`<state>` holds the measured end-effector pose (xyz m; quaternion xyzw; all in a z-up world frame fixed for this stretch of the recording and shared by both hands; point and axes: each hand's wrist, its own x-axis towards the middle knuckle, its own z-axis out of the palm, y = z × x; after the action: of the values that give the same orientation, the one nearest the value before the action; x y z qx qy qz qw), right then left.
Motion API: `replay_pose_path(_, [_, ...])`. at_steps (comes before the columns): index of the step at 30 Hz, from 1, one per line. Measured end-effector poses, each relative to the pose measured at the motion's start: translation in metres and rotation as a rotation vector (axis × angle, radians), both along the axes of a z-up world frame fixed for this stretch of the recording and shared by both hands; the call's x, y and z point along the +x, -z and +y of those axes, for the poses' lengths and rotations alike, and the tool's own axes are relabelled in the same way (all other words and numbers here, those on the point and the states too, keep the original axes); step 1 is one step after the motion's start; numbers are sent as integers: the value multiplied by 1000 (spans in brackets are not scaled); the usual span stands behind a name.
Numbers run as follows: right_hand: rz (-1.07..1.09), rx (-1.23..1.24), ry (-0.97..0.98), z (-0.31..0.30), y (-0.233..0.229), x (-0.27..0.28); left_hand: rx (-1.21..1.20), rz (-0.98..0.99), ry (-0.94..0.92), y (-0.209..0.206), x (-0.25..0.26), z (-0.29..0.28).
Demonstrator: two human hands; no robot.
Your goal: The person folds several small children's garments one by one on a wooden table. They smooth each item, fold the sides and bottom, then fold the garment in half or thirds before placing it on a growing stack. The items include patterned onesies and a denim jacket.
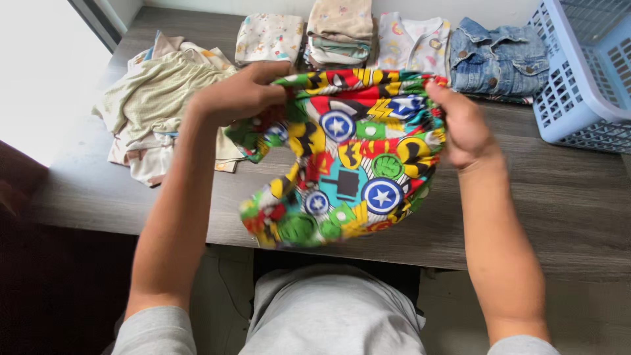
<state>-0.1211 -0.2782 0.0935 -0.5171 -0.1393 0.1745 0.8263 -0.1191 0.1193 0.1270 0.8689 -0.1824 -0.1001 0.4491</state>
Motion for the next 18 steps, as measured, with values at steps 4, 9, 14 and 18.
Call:
replay_pose_path(4, [-194, -457, 270, -15, 67, 29, 283, -264, -110, 61, 44, -27])
replay_pose_path(9, [-446, -834, 411, -40, 127, 48, 176, -330, -212, 126, 81, -47])
replay_pose_path(14, [-477, -860, 362, -50, 143, 73, 390, -620, -412, 127, 105, -63])
replay_pose_path(18, [-459, -826, 452, -47, 137, 90, 370, -746, -408, 123, 98, -69])
